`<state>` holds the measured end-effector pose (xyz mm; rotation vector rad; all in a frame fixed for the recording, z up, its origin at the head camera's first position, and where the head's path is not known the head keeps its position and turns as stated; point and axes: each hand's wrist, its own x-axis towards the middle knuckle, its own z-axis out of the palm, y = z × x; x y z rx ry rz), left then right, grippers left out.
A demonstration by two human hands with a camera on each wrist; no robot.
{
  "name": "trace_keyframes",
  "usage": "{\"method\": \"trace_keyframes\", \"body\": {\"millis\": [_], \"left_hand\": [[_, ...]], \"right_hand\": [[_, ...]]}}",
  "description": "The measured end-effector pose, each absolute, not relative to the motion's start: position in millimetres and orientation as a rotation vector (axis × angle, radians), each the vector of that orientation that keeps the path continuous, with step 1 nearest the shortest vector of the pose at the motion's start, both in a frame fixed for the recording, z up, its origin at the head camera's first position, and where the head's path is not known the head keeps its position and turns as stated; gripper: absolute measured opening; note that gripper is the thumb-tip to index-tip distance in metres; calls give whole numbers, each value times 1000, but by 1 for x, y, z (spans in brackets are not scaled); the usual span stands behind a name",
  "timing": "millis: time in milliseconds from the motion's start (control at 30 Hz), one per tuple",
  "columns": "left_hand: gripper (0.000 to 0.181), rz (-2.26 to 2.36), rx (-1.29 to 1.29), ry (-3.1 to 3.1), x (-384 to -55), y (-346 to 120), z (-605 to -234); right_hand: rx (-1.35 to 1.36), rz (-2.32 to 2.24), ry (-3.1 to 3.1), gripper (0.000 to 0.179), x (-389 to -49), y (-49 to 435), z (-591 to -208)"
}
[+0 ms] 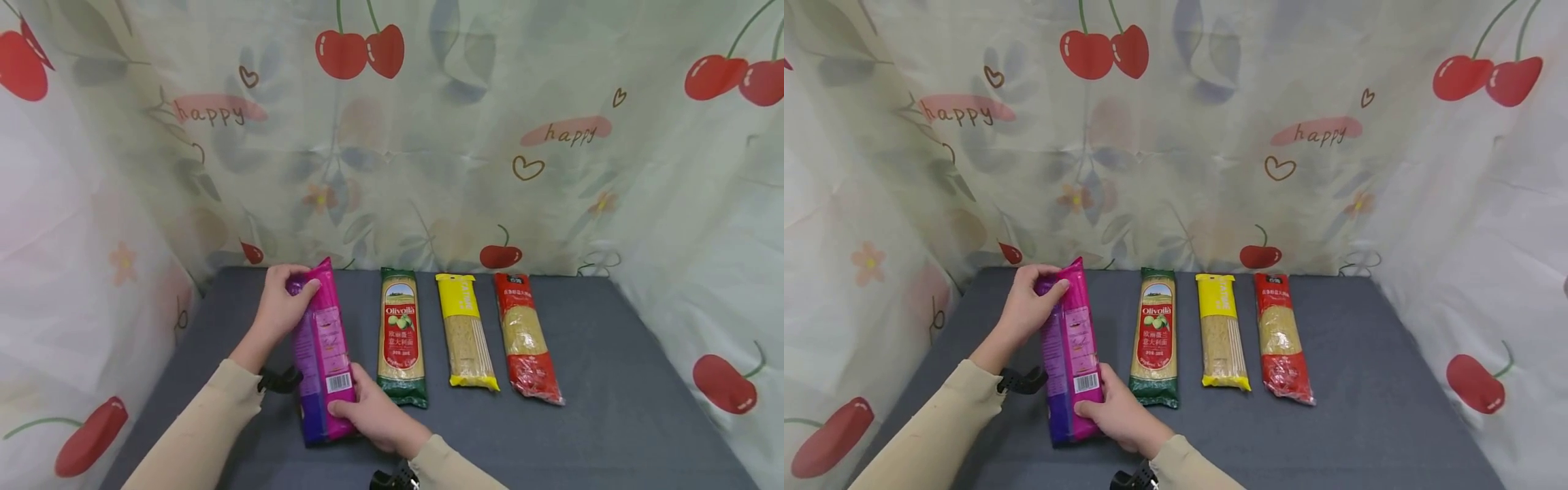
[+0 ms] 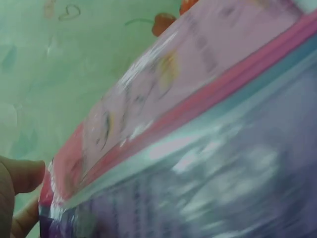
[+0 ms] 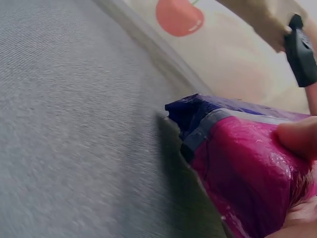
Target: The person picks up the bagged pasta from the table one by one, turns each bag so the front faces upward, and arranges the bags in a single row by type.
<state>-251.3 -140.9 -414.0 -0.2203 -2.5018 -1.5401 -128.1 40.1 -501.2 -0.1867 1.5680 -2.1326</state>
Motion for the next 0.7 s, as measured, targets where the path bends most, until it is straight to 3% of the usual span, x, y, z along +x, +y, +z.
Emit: {"method": "trace_keyframes", "body": {"millis": [267, 700], "left_hand": [[77, -1553, -305, -2544, -232, -116, -422], [85, -1511, -338, -2735, -198, -89, -432]], "right_hand": [[-199, -2084, 1673, 54, -131, 61, -493], [-160, -1983, 1969, 60, -141, 82, -473]]}}
